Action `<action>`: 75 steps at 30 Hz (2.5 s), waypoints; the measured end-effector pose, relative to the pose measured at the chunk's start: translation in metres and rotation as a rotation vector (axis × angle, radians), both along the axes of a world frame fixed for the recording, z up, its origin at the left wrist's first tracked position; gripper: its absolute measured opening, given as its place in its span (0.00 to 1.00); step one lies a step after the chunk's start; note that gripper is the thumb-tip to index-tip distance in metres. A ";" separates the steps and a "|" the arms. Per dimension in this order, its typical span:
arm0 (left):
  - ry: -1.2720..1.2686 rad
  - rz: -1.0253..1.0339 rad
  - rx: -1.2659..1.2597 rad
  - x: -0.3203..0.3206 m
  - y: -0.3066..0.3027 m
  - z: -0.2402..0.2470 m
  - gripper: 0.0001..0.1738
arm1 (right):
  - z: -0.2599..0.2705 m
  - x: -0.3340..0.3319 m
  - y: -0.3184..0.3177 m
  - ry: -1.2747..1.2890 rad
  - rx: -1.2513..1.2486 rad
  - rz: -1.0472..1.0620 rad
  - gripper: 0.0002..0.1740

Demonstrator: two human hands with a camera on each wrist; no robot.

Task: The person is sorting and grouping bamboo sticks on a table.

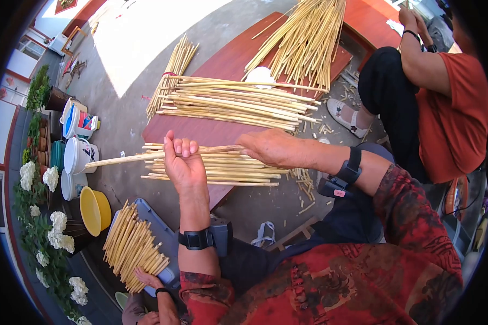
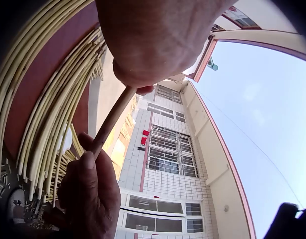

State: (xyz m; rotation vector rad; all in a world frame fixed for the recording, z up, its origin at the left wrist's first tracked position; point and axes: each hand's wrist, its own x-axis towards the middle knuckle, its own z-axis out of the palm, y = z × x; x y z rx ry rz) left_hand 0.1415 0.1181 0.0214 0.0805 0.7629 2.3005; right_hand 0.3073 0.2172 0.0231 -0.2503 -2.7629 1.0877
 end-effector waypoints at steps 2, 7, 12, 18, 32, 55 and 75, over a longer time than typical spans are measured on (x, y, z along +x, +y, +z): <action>0.003 -0.076 -0.018 0.012 0.004 -0.002 0.12 | -0.004 -0.003 -0.005 0.049 -0.028 -0.090 0.11; 0.020 -0.214 -0.025 0.020 -0.001 -0.009 0.15 | -0.012 -0.001 -0.008 -0.110 -0.431 -0.060 0.15; 0.049 -0.069 -0.055 0.003 -0.010 -0.004 0.17 | -0.010 0.013 -0.004 -0.312 -1.042 -0.033 0.18; 0.064 -0.151 -0.102 0.016 -0.011 -0.012 0.19 | -0.016 0.016 -0.012 -0.260 -1.250 -0.065 0.19; 0.118 -0.223 -0.147 0.039 -0.006 -0.012 0.19 | -0.013 0.009 -0.018 -0.164 -1.276 -0.170 0.16; 0.017 0.165 -0.074 -0.059 -0.028 -0.006 0.14 | 0.001 0.039 -0.020 -0.410 -1.357 -0.054 0.19; -0.051 0.122 -0.026 -0.029 -0.019 -0.005 0.15 | 0.004 0.027 -0.025 -0.102 -0.356 -0.095 0.12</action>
